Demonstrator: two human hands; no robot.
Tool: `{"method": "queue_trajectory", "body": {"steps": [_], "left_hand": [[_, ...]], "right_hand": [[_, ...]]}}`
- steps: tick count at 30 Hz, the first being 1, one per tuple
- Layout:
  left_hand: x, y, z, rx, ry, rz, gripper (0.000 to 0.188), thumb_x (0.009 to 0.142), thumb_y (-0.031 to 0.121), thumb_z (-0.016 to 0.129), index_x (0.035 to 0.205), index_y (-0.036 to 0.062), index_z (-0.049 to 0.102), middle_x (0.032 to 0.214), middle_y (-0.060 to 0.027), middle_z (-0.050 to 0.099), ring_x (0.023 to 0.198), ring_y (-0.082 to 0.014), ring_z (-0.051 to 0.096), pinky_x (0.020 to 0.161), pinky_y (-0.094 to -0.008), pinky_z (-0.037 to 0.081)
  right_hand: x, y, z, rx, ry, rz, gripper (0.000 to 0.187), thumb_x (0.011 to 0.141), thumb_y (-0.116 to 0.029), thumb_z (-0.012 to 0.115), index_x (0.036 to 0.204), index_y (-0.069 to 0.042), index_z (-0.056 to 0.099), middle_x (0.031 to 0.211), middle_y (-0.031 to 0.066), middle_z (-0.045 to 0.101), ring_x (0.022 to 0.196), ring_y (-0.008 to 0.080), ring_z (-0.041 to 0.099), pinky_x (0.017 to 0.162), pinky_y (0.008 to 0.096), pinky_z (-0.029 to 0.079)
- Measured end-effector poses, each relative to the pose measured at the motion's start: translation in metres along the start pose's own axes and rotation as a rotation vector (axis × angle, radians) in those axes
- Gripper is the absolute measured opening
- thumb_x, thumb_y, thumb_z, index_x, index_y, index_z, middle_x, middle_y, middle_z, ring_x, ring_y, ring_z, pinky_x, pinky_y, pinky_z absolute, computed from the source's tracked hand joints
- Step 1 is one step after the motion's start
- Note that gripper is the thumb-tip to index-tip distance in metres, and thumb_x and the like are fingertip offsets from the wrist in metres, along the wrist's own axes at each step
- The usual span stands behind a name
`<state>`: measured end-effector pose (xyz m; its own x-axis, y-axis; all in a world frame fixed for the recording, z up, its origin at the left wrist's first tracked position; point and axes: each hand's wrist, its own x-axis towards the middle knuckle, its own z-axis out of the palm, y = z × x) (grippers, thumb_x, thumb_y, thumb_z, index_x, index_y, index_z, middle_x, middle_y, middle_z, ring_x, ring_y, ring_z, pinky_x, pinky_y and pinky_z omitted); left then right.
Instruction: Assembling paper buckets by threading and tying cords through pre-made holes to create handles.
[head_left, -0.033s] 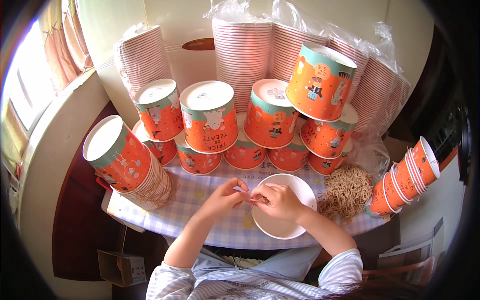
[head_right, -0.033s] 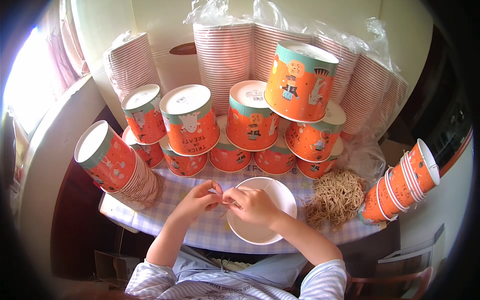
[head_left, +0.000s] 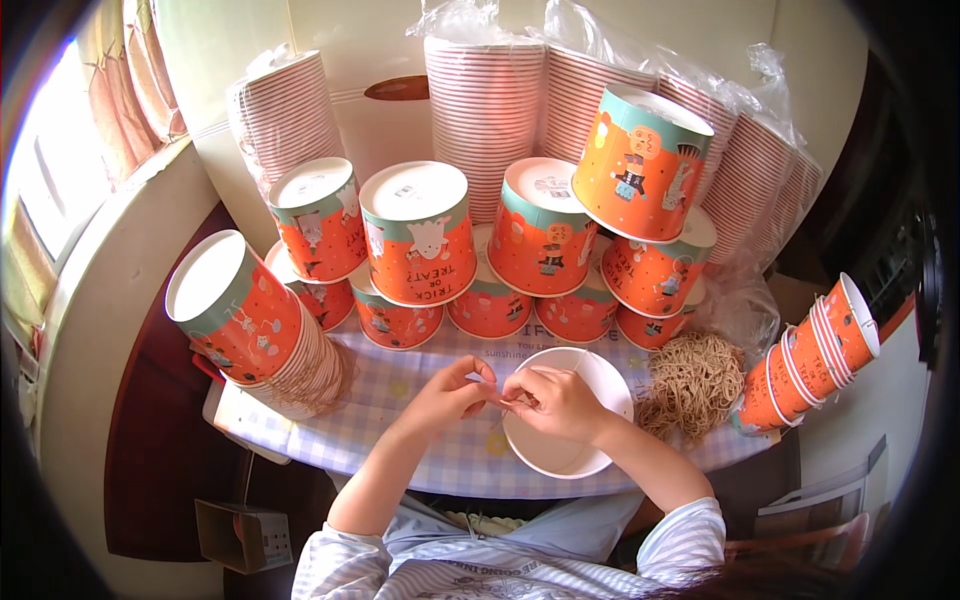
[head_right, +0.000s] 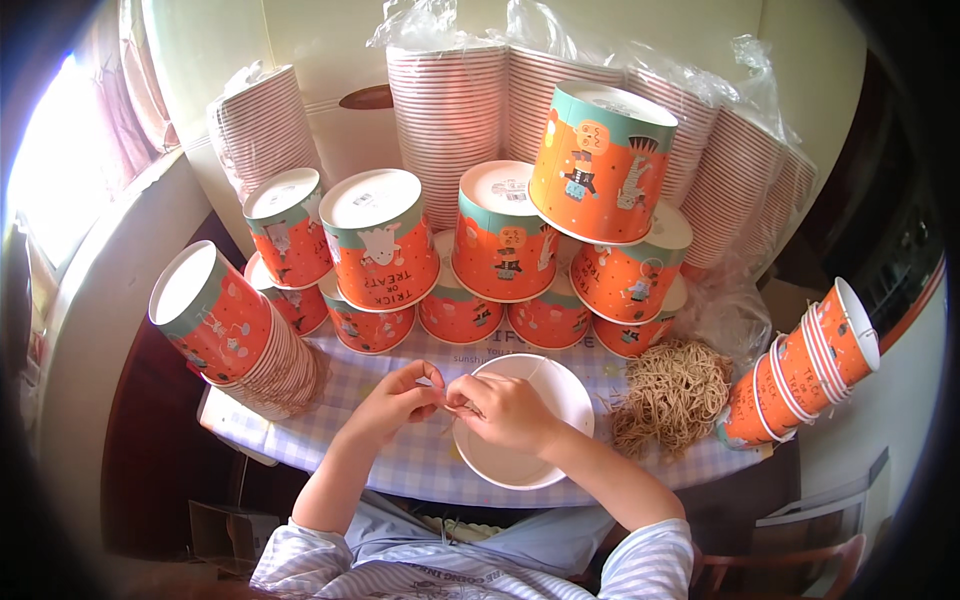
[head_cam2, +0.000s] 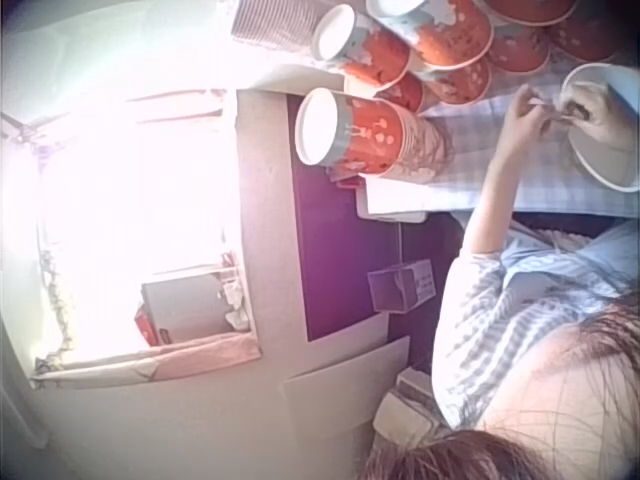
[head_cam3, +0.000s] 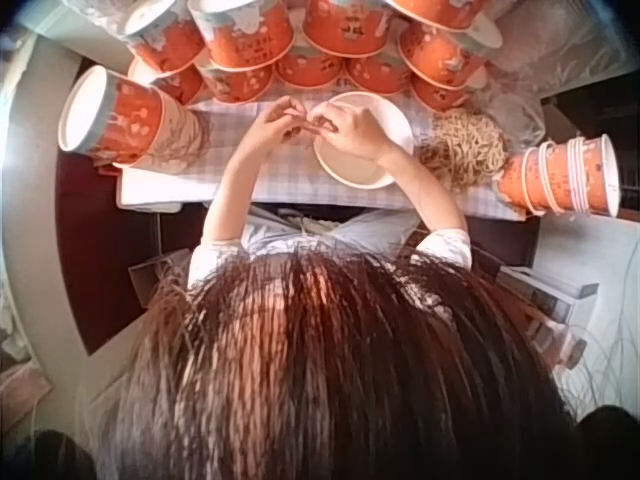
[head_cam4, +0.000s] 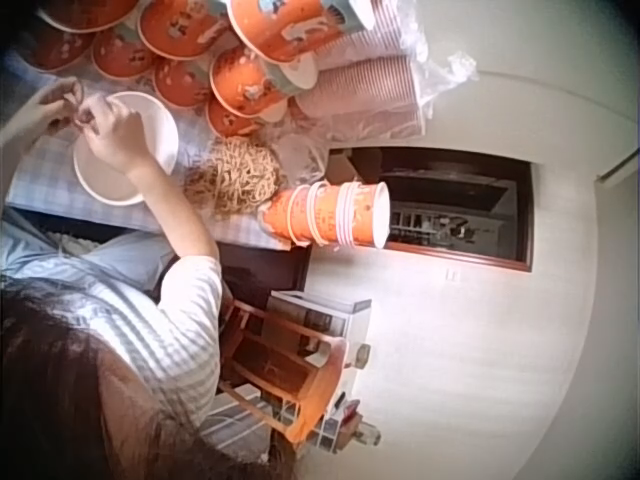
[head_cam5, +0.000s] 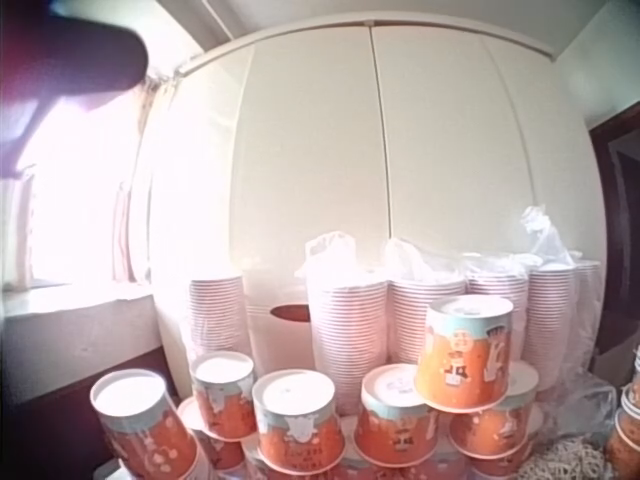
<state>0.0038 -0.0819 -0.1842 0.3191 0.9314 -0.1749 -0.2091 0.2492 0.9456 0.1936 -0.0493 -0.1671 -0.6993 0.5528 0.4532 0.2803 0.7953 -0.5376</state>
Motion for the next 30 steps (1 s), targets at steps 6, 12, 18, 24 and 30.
{"method": "queue_trajectory", "body": {"steps": [6, 12, 18, 24, 30], "left_hand": [[-0.006, -0.016, 0.004, 0.0, 0.104, 0.141, 0.012, 0.079, 0.011, 0.06, 0.087, 0.0065, 0.052, 0.076, 0.0025, 0.055, 0.066, -0.0025, 0.047, 0.053, -0.0164, 0.034], [-0.022, -0.023, 0.009, 0.388, 0.168, 0.193, 0.018, 0.079, 0.018, 0.064, 0.083, 0.0013, 0.062, 0.075, 0.0011, 0.059, 0.064, -0.0041, 0.048, 0.058, -0.0201, 0.041], [-0.025, -0.028, 0.02, 0.458, 0.249, 0.193, 0.025, 0.078, 0.025, 0.065, 0.08, 0.0005, 0.063, 0.066, -0.0012, 0.06, 0.058, -0.0054, 0.051, 0.053, -0.0218, 0.041], [-0.022, -0.03, 0.026, 0.69, 0.294, 0.277, 0.028, 0.077, 0.029, 0.065, 0.081, 0.001, 0.063, 0.063, -0.0052, 0.061, 0.057, -0.008, 0.057, 0.053, -0.0238, 0.045], [-0.021, -0.035, 0.017, 0.304, 0.197, 0.202, 0.015, 0.081, 0.015, 0.06, 0.085, 0.0005, 0.062, 0.074, -0.0088, 0.064, 0.063, -0.01, 0.058, 0.059, -0.0239, 0.045]], "right_hand": [[0.001, -0.001, -0.002, 0.097, -0.02, 0.126, 0.022, 0.074, -0.012, 0.066, 0.087, -0.007, 0.048, 0.076, 0.0061, 0.061, 0.069, 0.021, 0.063, 0.057, 0.0311, 0.049], [0.002, 0.004, 0.0, 0.198, -0.029, 0.2, 0.025, 0.076, -0.014, 0.066, 0.088, -0.006, 0.046, 0.077, 0.0074, 0.062, 0.069, 0.02, 0.063, 0.059, 0.0304, 0.05], [0.003, 0.004, 0.001, 0.279, -0.045, 0.264, 0.027, 0.075, -0.015, 0.067, 0.089, -0.005, 0.046, 0.076, 0.0072, 0.062, 0.067, 0.0174, 0.061, 0.06, 0.0282, 0.049], [0.005, 0.004, 0.0, 0.341, -0.067, 0.314, 0.026, 0.075, -0.013, 0.067, 0.089, -0.005, 0.046, 0.075, 0.0066, 0.062, 0.065, 0.0141, 0.06, 0.059, 0.0266, 0.048], [0.004, 0.007, 0.001, 0.374, -0.054, 0.314, 0.026, 0.075, -0.011, 0.067, 0.088, -0.005, 0.045, 0.075, 0.0062, 0.062, 0.066, 0.0138, 0.06, 0.06, 0.0264, 0.048]]}}
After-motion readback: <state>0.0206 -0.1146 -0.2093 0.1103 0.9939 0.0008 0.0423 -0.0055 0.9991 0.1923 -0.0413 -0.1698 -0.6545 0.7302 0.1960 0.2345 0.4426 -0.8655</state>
